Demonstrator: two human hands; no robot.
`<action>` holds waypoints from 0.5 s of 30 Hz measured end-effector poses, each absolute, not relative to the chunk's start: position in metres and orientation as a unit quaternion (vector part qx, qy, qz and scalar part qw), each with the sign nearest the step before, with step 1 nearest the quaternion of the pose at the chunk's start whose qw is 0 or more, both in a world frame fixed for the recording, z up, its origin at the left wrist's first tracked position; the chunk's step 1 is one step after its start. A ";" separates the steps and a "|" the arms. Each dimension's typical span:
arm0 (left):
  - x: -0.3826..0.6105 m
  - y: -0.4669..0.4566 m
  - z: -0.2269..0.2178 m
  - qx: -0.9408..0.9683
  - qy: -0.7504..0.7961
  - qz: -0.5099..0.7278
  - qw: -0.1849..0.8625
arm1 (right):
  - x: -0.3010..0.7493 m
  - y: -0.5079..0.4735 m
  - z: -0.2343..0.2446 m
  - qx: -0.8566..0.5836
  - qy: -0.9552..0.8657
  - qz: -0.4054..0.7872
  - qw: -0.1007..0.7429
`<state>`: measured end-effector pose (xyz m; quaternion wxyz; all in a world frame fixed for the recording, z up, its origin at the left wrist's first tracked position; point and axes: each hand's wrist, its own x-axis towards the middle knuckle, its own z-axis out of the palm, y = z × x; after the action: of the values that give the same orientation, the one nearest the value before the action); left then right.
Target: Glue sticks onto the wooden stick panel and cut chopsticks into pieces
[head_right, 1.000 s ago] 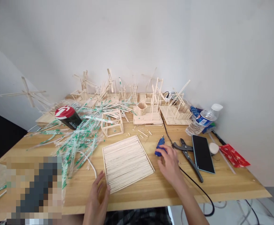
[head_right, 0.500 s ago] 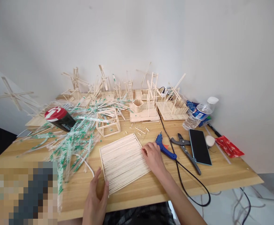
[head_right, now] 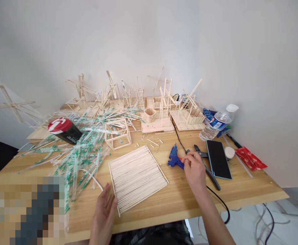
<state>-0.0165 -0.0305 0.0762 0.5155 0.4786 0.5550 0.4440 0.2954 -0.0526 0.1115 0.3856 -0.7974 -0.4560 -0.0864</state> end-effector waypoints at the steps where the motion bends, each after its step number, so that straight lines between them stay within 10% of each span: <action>1: -0.014 -0.030 0.078 0.470 0.550 0.454 0.520 | 0.300 -0.056 0.114 -0.802 -0.448 -0.090 0.384; 15: -0.018 -0.012 0.071 0.384 0.547 0.469 0.577 | 0.213 -0.077 0.081 -0.748 -0.556 0.037 0.360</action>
<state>-0.0179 -0.0121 0.0709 0.5766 0.3840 0.5474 0.4694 0.2129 -0.0767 0.0812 0.3599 -0.7480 -0.5564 0.0375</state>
